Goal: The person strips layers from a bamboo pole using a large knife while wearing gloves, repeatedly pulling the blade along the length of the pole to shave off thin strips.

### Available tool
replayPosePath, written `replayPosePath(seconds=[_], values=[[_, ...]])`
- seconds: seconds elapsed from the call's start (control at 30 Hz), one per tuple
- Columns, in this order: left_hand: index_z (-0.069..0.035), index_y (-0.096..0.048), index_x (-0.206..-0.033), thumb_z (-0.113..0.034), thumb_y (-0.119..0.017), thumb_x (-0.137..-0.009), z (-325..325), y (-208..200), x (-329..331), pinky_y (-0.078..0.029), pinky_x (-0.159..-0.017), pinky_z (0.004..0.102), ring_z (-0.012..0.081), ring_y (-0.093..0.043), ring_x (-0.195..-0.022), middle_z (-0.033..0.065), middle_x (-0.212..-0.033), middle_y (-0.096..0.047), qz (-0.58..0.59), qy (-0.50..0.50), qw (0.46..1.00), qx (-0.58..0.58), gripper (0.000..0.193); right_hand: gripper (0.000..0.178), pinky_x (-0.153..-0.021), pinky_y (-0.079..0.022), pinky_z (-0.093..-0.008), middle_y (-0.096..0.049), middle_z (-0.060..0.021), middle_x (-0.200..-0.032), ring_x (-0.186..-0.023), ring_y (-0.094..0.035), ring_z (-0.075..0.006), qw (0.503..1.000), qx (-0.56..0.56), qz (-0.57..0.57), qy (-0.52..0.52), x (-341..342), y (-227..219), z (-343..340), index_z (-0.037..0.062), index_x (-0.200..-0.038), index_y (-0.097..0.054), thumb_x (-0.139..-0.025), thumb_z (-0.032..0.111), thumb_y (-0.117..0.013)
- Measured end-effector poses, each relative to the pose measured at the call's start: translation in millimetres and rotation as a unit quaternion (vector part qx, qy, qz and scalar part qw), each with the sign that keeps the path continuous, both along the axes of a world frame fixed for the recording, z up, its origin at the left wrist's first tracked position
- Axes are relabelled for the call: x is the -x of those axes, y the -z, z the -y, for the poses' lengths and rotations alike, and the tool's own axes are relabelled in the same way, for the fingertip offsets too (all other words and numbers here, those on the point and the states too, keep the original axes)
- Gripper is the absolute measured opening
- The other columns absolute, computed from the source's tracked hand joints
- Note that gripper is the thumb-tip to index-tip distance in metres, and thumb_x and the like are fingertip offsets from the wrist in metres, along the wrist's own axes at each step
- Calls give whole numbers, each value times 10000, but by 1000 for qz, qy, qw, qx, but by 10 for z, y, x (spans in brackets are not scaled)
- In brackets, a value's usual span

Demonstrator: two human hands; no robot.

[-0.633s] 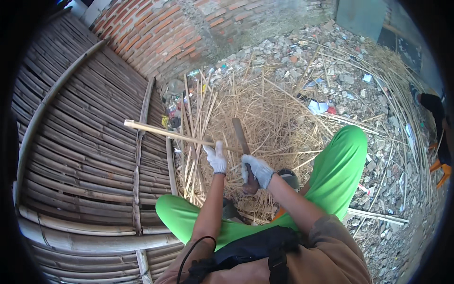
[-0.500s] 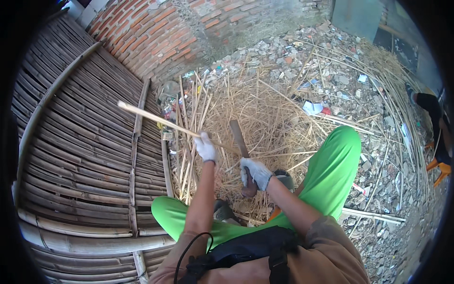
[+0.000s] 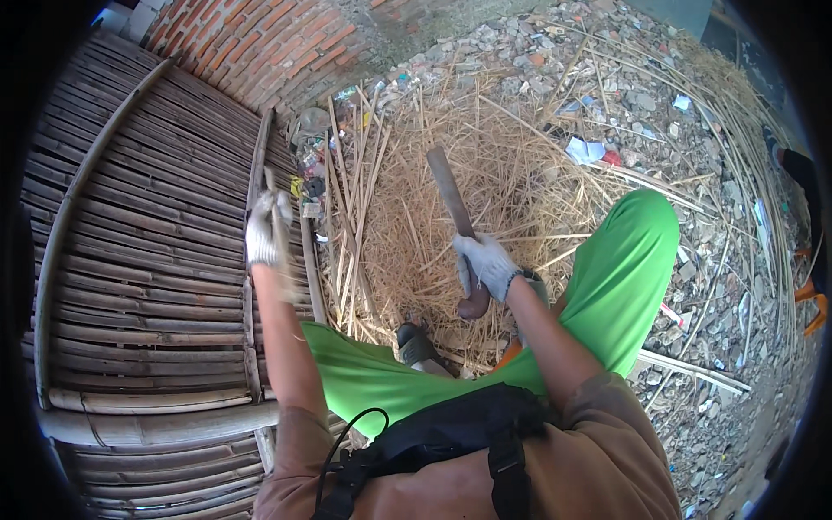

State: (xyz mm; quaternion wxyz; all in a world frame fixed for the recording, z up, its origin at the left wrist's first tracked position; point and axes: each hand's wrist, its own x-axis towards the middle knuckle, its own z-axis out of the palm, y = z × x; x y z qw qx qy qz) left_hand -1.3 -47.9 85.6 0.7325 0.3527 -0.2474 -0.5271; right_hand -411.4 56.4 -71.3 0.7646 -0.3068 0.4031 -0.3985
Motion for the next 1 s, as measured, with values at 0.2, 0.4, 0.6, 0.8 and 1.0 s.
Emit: replayPosePath(seconds=[0.2,0.4,0.6,0.8,1.0], values=[[12,-560,-1203,52,-654,-856,-1288,815,509,-635,-637,311,191,-643,-723,86,-897,-611,1,40,999,-19,362,258,-396,-501,-354,-586,-50,-636,-429,-571,-196,999,5,-32,-20,-2,34,-48,78,-940,-552,-1044,306,-610],[-90,-678,-934,-478,-720,-998,-897,456,325,-353,-409,260,86,-488,-461,-27,-584,-502,348,-224,900,-133,396,268,-411,-508,-352,-603,-54,-653,-419,-565,-197,998,0,-62,-30,-124,56,-50,55,-968,-568,-1043,309,-608],[-79,-669,-935,-367,-607,-1049,-645,-228,-52,-381,-458,291,123,-494,-501,-18,-612,-479,338,-103,933,-67,316,273,-438,-510,-346,-609,-53,-661,-470,-598,-187,992,40,-114,-43,-180,61,-92,35,-969,-569,-1031,296,-616],[-32,-737,-1095,-337,-610,-1048,-611,746,276,-523,-558,254,117,-624,-600,23,-739,-653,405,45,911,-68,334,191,-465,-500,-327,-618,-49,-674,-492,-601,-168,980,40,-181,-77,-228,299,-131,40,-972,-575,-1013,219,-626],[-54,-684,-1276,-262,-756,-973,-447,995,590,-529,-768,307,133,-627,-847,45,-1022,-688,298,-74,952,-9,374,295,-543,-545,-366,-668,-81,-723,-564,-655,-179,949,69,-291,-103,-372,710,-204,11,-1068,-644,-960,286,-659]])
